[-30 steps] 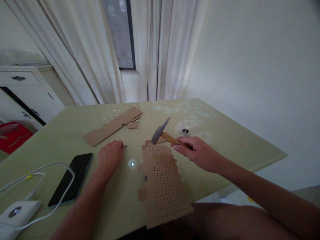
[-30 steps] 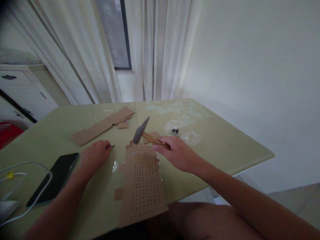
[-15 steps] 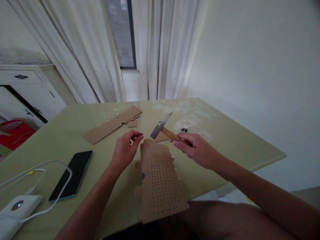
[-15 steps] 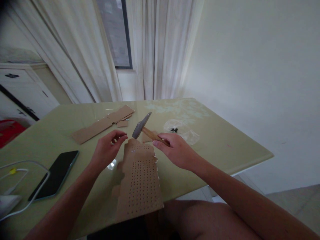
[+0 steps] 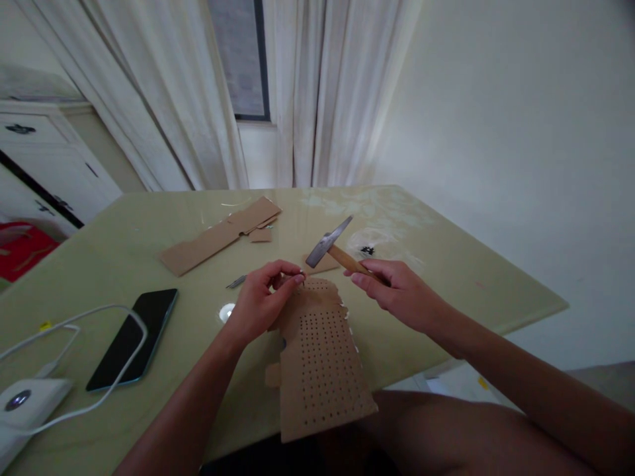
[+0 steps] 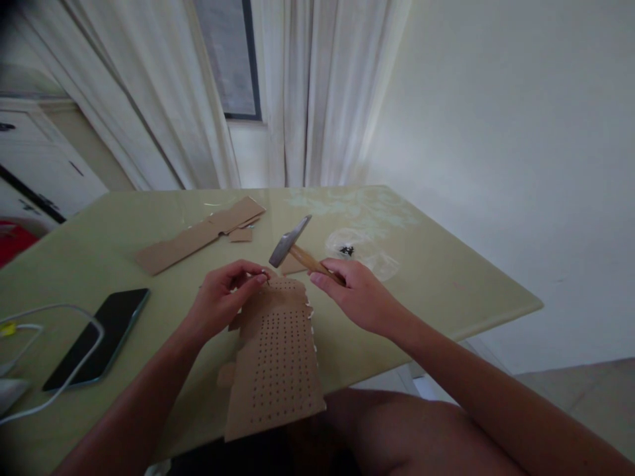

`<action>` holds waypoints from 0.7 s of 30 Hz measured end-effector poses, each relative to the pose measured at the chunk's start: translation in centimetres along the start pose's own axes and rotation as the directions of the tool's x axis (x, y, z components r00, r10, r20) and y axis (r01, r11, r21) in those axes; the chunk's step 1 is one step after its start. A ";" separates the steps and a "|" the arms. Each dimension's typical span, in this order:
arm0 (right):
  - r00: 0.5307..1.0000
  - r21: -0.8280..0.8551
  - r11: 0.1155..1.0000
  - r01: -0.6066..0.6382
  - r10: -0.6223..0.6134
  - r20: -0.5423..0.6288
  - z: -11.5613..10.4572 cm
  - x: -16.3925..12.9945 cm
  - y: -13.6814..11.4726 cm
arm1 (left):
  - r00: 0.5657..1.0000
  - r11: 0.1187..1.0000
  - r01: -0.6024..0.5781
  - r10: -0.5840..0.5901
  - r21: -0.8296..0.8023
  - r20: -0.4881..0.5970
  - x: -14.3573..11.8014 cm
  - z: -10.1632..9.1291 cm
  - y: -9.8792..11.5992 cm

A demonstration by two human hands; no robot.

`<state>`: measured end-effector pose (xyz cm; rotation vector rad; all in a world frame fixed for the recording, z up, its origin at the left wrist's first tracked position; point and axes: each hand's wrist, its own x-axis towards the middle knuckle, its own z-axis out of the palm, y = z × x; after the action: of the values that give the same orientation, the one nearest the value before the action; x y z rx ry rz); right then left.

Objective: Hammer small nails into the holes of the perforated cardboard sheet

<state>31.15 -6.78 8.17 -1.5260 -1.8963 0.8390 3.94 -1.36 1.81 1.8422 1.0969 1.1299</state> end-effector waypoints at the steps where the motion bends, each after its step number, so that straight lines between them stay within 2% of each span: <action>1: 1.000 0.003 1.000 0.001 -0.001 0.000 0.1 0.1 -0.1 | 1.000 1.000 0.002 -0.002 0.003 -0.001 0.0 -0.1 0.0; 12: 1.000 0.004 1.000 -0.025 0.025 0.012 0.3 0.1 -0.7 | 0.996 0.999 0.031 -0.028 -0.038 0.089 -0.1 0.3 -0.4; 21: 1.000 -0.006 1.000 -0.012 0.012 0.020 0.3 0.1 -0.6 | 0.995 0.999 -0.010 0.005 0.049 0.100 -0.3 0.3 -0.6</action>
<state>30.51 -6.82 8.42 -1.5388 -1.9073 0.8584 3.96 -1.40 1.11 1.9211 1.0699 1.0121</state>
